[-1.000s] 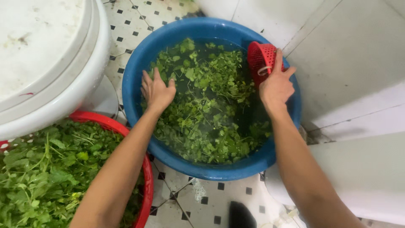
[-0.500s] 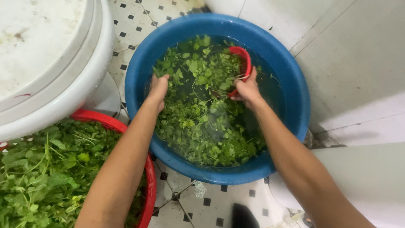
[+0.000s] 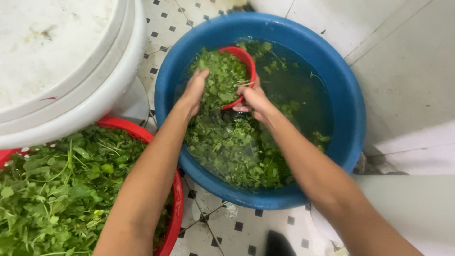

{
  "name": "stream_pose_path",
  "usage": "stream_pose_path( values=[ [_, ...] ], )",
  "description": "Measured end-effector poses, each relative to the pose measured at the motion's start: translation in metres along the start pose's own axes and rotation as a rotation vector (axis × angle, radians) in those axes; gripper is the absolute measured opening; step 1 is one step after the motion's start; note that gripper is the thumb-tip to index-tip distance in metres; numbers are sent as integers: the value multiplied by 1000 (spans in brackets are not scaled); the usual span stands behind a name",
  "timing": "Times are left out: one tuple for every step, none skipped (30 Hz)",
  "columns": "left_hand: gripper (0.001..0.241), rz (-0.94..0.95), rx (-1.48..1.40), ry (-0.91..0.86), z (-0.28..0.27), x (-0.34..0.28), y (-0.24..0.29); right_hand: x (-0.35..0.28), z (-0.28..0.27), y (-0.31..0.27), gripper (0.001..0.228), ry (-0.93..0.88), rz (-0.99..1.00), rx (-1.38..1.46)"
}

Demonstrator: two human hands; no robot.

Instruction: The person washes leafy green vegetables by hand in a blue basin of water, then transfers them into a red colander. The person uses a small red strainer to scoop remaining greens from the water and adds them to the colander. Finally, the person drains the water from the basin and refills it from a wall tap.

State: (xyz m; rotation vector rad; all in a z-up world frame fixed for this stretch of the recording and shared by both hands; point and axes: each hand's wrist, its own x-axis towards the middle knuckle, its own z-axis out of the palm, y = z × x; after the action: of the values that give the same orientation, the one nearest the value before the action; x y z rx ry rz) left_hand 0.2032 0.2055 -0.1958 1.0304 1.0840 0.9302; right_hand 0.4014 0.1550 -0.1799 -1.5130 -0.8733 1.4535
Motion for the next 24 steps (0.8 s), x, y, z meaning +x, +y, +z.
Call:
stream_pose_path(
  values=[
    [64,29,43,-36,5,-4,7,0,4,3,86,-11,24,29],
    [51,42,279,-62,9,-10,18,0,4,7,83,-20,49,59],
    [44,55,516,-88,13,-16,31,-1,3,11,71,-49,63,123],
    [43,71,754,-114,17,-22,48,0,0,13,60,-79,76,187],
    [39,133,894,-25,21,-31,64,0,-3,14,48,-108,88,251],
    [37,194,1034,64,23,-41,78,-2,-7,17,38,-122,89,284],
    [35,258,1172,154,23,-51,91,-5,-12,19,28,-136,90,318],
    [34,286,1092,205,22,-57,105,-8,-16,17,18,-153,87,350],
    [34,313,1012,255,20,-62,116,-12,-20,13,17,-109,99,299],
    [35,342,930,304,19,-65,123,-18,-26,7,16,-65,109,248],
    [35,457,832,298,16,-66,127,-24,-31,0,17,-20,118,197],
    [36,570,730,290,12,-65,127,-31,-37,-8,24,14,111,177],
    [38,680,625,280,6,-61,123,-38,-44,-17,31,47,103,157],
    [40,642,627,264,0,-58,115,-48,-51,-23,39,84,102,139],
    [42,603,629,248,-6,-53,105,-55,-59,-32,45,88,60,69],
    [45,562,627,229,-10,-46,92,-62,-71,-41,51,97,22,-4],
    [49,445,668,176,-15,-40,78,-68,-83,-49,58,136,-31,-103],
    [52,328,709,122,-19,-35,64,-75,-93,-55,65,175,-84,-202],
    [57,212,748,66,-23,-30,51,-82,-108,-63,70,206,-135,-308],
    [59,165,789,12,-25,-26,38,-89,-123,-71,76,238,-186,-415],
    [62,118,830,-42,-26,-23,24,-96,-138,-78,71,240,-287,-502],
    [65,70,873,-97,-26,-21,12,-104,-153,-86,68,241,-387,-588],
    [66,-1,900,-131,-23,-19,-1,-109,-168,-96,66,120,-745,-751],
    [68,-72,928,-165,-20,-19,-13,-115,-180,-104,65,-22,-1099,-904]
  ],
)
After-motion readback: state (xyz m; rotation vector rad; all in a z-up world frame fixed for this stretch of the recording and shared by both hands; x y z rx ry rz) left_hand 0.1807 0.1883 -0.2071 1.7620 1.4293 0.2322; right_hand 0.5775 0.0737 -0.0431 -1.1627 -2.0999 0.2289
